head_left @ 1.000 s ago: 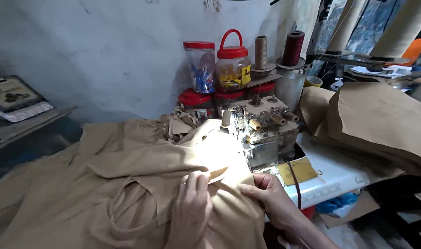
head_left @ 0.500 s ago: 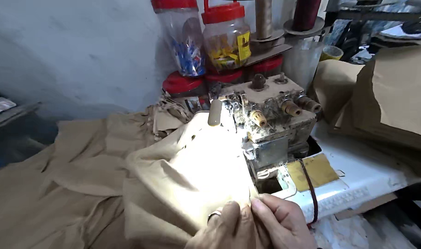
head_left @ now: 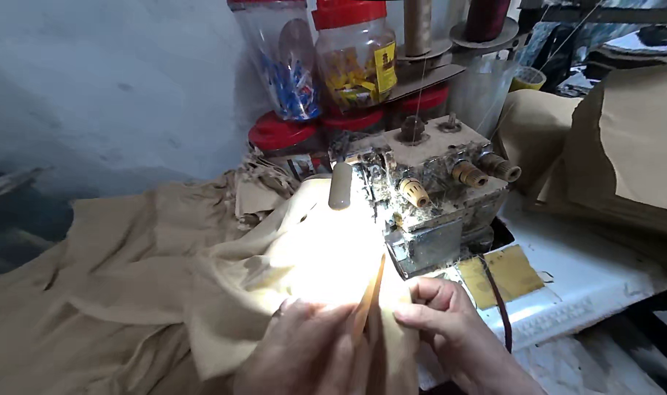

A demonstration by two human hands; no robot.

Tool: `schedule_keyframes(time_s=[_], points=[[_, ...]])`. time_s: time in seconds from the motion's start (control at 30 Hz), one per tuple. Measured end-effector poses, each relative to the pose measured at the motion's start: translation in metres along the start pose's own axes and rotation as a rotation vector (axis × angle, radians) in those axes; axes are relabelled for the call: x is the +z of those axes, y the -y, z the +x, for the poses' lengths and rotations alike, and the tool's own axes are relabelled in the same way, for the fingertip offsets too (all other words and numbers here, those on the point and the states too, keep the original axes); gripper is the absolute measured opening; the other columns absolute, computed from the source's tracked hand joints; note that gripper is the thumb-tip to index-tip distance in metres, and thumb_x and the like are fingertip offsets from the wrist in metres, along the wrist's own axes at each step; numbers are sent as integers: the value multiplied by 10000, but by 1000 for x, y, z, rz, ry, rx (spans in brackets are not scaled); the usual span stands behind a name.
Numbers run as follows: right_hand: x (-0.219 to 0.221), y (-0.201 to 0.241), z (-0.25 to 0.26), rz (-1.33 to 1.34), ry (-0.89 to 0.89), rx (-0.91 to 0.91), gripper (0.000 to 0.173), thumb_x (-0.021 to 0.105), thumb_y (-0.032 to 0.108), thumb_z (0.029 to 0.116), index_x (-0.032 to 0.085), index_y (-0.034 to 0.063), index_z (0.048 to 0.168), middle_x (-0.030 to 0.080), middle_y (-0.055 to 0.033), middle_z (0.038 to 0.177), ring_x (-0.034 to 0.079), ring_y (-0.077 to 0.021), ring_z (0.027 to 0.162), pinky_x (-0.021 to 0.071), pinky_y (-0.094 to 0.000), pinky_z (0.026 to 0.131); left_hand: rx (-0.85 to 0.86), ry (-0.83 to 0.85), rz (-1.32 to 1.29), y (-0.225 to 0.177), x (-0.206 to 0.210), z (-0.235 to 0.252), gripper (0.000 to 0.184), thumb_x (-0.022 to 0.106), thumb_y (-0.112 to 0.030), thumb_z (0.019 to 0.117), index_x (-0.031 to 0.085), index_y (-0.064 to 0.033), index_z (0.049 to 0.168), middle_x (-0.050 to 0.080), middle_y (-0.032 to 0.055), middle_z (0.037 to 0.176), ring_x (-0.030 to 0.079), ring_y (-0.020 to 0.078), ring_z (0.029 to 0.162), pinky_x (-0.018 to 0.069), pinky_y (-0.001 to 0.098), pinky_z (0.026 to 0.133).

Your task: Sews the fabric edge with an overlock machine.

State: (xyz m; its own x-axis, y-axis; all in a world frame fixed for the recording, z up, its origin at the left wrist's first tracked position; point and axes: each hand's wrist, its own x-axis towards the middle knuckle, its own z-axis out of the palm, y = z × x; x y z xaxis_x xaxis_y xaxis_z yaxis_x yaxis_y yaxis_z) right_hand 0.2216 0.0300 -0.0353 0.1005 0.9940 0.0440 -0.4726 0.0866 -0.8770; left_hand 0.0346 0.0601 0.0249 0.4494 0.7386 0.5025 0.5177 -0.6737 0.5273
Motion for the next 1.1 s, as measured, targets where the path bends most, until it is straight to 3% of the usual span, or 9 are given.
schedule_keyframes(time_s=[0.07, 0.17, 0.33, 0.47, 0.57, 0.63, 0.73, 0.9, 1.1], points=[[-3, 0, 5, 163, 14, 106, 86, 665, 85, 894, 674, 102, 810, 661, 20, 689, 620, -18, 595, 525, -190, 565, -136, 8, -434, 10, -9, 1, 140, 625, -37, 954, 744, -80, 1016, 704, -65, 919, 648, -11, 810, 559, 169, 718], [2, -12, 6, -22, -146, -125, 124, 679, 40, 889, 687, 69, 769, 653, 29, 666, 615, -11, 608, 523, -184, 585, -153, -32, -613, 12, 1, 8, 162, 561, -40, 1005, 687, -135, 1041, 709, -125, 886, 655, -18, 766, 563, 172, 685], [23, -13, -9, 137, -300, -70, 62, 695, -42, 843, 649, -1, 833, 684, -67, 690, 663, -93, 623, 572, -255, 603, -122, -247, -318, 33, 35, 26, 86, 593, -165, 970, 670, -134, 946, 615, -121, 719, 578, -46, 633, 489, 135, 573], [29, -16, -26, 114, -179, -90, 155, 725, -29, 843, 595, 56, 837, 645, -5, 677, 634, -62, 613, 553, -236, 597, -216, -49, -425, 56, 21, 55, 144, 531, -38, 905, 645, -127, 908, 605, -82, 713, 576, -7, 638, 485, 195, 577], [21, -17, -20, 154, -104, -4, 182, 751, -16, 797, 599, 34, 886, 670, -47, 771, 665, -100, 696, 577, -265, 662, -295, 116, -722, 61, 2, 66, 207, 484, -72, 966, 673, -154, 958, 676, -38, 790, 626, 29, 673, 540, 196, 594], [16, -13, -16, 227, -109, 103, 191, 716, 55, 828, 583, 36, 963, 697, -69, 825, 696, -117, 735, 601, -284, 684, -220, 132, -650, 51, -5, 55, 130, 540, -158, 994, 667, -161, 964, 661, -39, 768, 619, 40, 646, 534, 205, 577], [14, -15, -17, 235, -137, 77, 157, 566, 207, 1010, 637, 72, 971, 689, -28, 826, 687, -83, 762, 595, -265, 722, 35, 94, -286, 17, -7, 23, 164, 601, -179, 1003, 729, -77, 991, 684, -53, 816, 604, -35, 687, 513, 131, 620], [22, -17, -21, 134, -235, -121, 59, 623, 13, 951, 651, 28, 901, 696, -19, 752, 674, -61, 671, 584, -240, 645, 172, 0, 134, -19, 17, -10, 187, 604, -116, 992, 764, -23, 966, 707, 141, 825, 667, 204, 748, 543, 287, 686], [31, -24, -49, 8, -256, -178, 115, 586, -52, 960, 619, 53, 994, 709, 56, 756, 668, -6, 658, 576, -212, 630, 274, 11, 213, -16, 34, -16, 166, 609, -61, 968, 768, -18, 949, 703, 146, 796, 651, 224, 672, 521, 284, 613]])
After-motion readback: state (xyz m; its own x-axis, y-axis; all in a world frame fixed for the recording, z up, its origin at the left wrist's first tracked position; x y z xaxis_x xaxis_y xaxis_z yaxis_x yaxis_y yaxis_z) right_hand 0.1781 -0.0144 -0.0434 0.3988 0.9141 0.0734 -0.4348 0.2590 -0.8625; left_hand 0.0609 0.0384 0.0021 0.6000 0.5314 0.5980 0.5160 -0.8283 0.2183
